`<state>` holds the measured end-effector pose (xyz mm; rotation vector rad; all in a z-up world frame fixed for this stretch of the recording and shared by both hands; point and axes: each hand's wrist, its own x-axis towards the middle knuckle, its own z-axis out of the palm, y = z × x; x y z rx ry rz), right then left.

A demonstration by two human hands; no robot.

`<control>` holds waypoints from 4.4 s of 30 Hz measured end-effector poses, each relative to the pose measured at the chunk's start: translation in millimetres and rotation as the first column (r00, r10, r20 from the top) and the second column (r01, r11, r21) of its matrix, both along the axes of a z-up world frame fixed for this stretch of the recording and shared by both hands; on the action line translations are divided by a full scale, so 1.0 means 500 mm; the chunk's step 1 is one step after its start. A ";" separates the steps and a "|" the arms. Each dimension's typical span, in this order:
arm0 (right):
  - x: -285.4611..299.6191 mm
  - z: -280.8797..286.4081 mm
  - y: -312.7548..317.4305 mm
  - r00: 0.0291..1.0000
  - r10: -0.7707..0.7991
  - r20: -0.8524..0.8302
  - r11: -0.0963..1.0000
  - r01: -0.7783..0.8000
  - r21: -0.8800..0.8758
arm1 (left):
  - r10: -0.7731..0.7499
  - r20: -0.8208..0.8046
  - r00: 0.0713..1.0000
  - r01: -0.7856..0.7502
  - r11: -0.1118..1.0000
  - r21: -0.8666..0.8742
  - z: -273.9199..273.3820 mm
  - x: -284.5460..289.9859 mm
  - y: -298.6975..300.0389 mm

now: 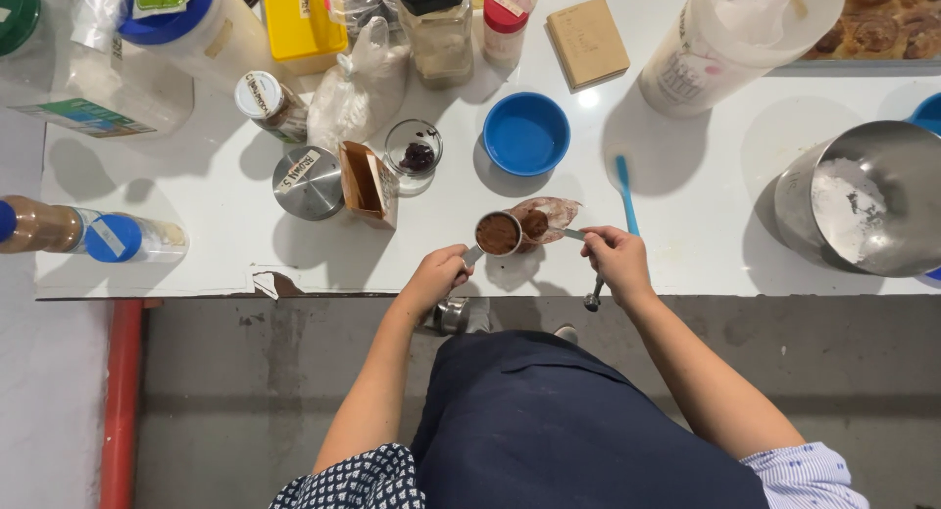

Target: Measuring baking ingredients including flour and cocoa powder using measuring cups and spoons.

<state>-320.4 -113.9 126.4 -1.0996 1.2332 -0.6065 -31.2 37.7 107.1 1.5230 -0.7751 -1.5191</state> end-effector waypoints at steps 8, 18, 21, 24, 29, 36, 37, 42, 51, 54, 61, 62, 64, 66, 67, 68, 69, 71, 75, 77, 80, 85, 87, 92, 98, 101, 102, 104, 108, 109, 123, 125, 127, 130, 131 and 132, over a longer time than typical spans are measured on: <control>-0.010 0.002 -0.012 0.999 0.017 0.036 1.000 -0.017 -0.007 | -0.129 0.119 0.984 0.128 0.992 0.022 0.029 -0.068 -0.027; -0.053 0.067 -0.012 0.992 -0.028 0.121 0.999 0.025 0.029 | -0.161 0.185 0.969 0.148 0.985 0.083 -0.005 -0.090 -0.055; -0.066 0.102 0.005 0.989 -0.020 0.150 1.000 0.016 0.024 | -0.158 0.180 0.971 0.145 0.986 0.084 -0.026 -0.089 -0.060; -0.065 0.143 0.028 0.991 0.021 0.128 0.999 -0.015 -0.046 | -0.136 0.143 0.980 0.128 0.990 0.062 -0.033 -0.092 -0.072; -0.051 0.175 0.061 0.994 0.097 -0.058 0.938 -0.111 -0.327 | -0.099 0.051 0.994 0.097 0.994 0.039 -0.030 -0.097 -0.101; -0.039 0.191 0.083 0.927 0.106 -0.360 0.536 -0.358 -0.765 | -0.099 0.080 0.992 0.094 0.994 0.062 0.026 -0.103 -0.123; -0.038 0.190 0.084 0.927 0.104 -0.359 0.536 -0.357 -0.765 | -0.101 0.081 0.992 0.096 0.993 0.062 0.024 -0.102 -0.124; -0.038 0.187 0.085 0.916 0.120 -0.382 0.477 -0.391 -0.788 | -0.102 0.068 0.992 0.098 0.994 0.050 -0.010 -0.094 -0.123; -0.037 0.195 0.080 0.912 0.122 -0.391 0.500 -0.397 -0.770 | -0.095 0.088 0.992 0.094 0.995 0.012 -0.014 -0.094 -0.124; -0.037 0.193 0.077 0.912 0.119 -0.393 0.495 -0.398 -0.772 | -0.103 0.111 0.988 0.103 0.995 0.003 -0.006 -0.094 -0.124; -0.040 0.184 0.070 0.930 0.094 -0.355 0.534 -0.348 -0.771 | -0.123 0.217 0.968 0.127 0.992 -0.004 0.010 -0.096 -0.121; -0.040 0.183 0.069 0.934 0.092 -0.344 0.560 -0.334 -0.758 | -0.121 0.231 0.965 0.123 0.992 0.006 0.013 -0.097 -0.122; -0.039 0.185 0.068 0.938 0.088 -0.335 0.586 -0.320 -0.744 | -0.121 0.244 0.962 0.121 0.993 0.017 0.016 -0.098 -0.123; -0.036 0.190 0.068 0.951 0.085 -0.298 0.639 -0.281 -0.716 | -0.124 0.255 0.959 0.119 0.992 0.033 0.016 -0.097 -0.124; -0.037 0.189 0.068 0.951 0.085 -0.298 0.640 -0.281 -0.715 | -0.125 0.254 0.959 0.120 0.992 0.034 0.008 -0.095 -0.123; -0.039 0.188 0.067 0.959 0.072 -0.274 0.673 -0.250 -0.696 | -0.124 0.245 0.962 0.122 0.992 0.023 0.001 -0.093 -0.122; -0.039 0.187 0.066 0.966 0.058 -0.250 0.703 -0.217 -0.677 | -0.122 0.237 0.964 0.123 0.992 0.011 -0.006 -0.090 -0.122; -0.038 0.196 0.064 0.981 0.039 -0.189 0.792 -0.146 -0.593 | -0.116 0.226 0.967 0.119 0.993 0.000 -0.015 -0.085 -0.121; -0.047 0.191 0.049 0.999 -0.044 -0.021 0.950 0.035 -0.309 | -0.103 0.214 0.971 0.105 0.994 0.005 -0.004 -0.076 -0.108; -0.058 0.179 0.041 0.998 -0.055 -0.021 0.952 0.046 -0.304 | -0.103 0.226 0.969 0.103 0.995 0.013 0.007 -0.068 -0.095; -0.070 0.150 0.031 0.997 -0.072 -0.025 0.955 0.062 -0.290 | -0.104 0.271 0.957 0.098 0.995 0.034 0.037 -0.053 -0.078; -0.058 0.115 0.022 0.997 -0.071 -0.037 0.963 0.059 -0.265 | -0.118 0.393 0.912 0.097 0.993 0.073 0.104 -0.040 -0.065; -0.049 0.099 0.018 0.994 -0.060 -0.088 0.963 0.035 -0.265 | -0.097 0.413 0.906 0.080 0.995 0.057 0.109 -0.034 -0.063; -0.013 0.037 0.009 0.986 0.006 -0.166 0.939 -0.063 -0.339 | -0.013 0.260 0.965 0.009 1.000 0.017 0.083 -0.008 -0.056; 0.020 0.019 0.024 0.891 0.182 -0.417 0.457 -0.452 -0.766 | 0.007 0.218 0.976 -0.014 0.999 0.033 0.097 0.000 -0.049; 0.018 0.030 0.034 0.864 0.178 -0.472 0.317 -0.504 -0.803 | 0.004 0.216 0.976 -0.011 0.999 0.030 0.092 0.006 -0.045; 0.018 0.036 0.037 0.870 0.178 -0.460 0.330 -0.493 -0.805 | 0.001 0.215 0.977 -0.008 1.000 0.030 0.091 0.008 -0.044; 0.012 0.037 0.039 0.874 0.172 -0.454 0.358 -0.485 -0.798 | 0.001 0.213 0.977 -0.008 0.999 0.032 0.084 0.010 -0.045; 0.002 0.055 0.055 0.894 0.138 -0.427 0.480 -0.438 -0.760 | 0.001 0.198 0.980 -0.006 1.000 0.021 0.070 0.007 -0.045; -0.001 0.069 0.058 0.893 0.136 -0.429 0.482 -0.438 -0.759 | -0.002 0.196 0.981 -0.003 1.000 0.022 0.063 0.005 -0.046; -0.084 0.168 0.070 0.993 -0.081 -0.083 0.923 0.044 -0.381 | -0.219 0.192 0.957 0.208 0.975 0.072 0.013 -0.082 -0.133; -0.083 0.174 0.074 0.995 -0.085 -0.051 0.928 0.061 -0.368 | -0.226 0.191 0.955 0.210 0.973 0.099 0.006 -0.090 -0.142; -0.076 0.176 0.079 0.996 -0.088 -0.018 0.933 0.076 -0.353 | -0.232 0.191 0.954 0.211 0.969 0.126 0.001 -0.092 -0.146; -0.073 0.174 0.086 0.995 -0.060 -0.082 0.900 0.018 -0.435 | -0.246 0.184 0.952 0.216 0.962 0.169 -0.011 -0.088 -0.137; -0.071 0.173 0.084 0.994 -0.073 -0.085 0.901 0.029 -0.434 | -0.226 0.166 0.960 0.200 0.967 0.155 -0.015 -0.080 -0.129; -0.069 0.172 0.083 0.992 -0.086 -0.088 0.901 0.040 -0.432 | -0.205 0.149 0.967 0.185 0.973 0.141 -0.018 -0.071 -0.121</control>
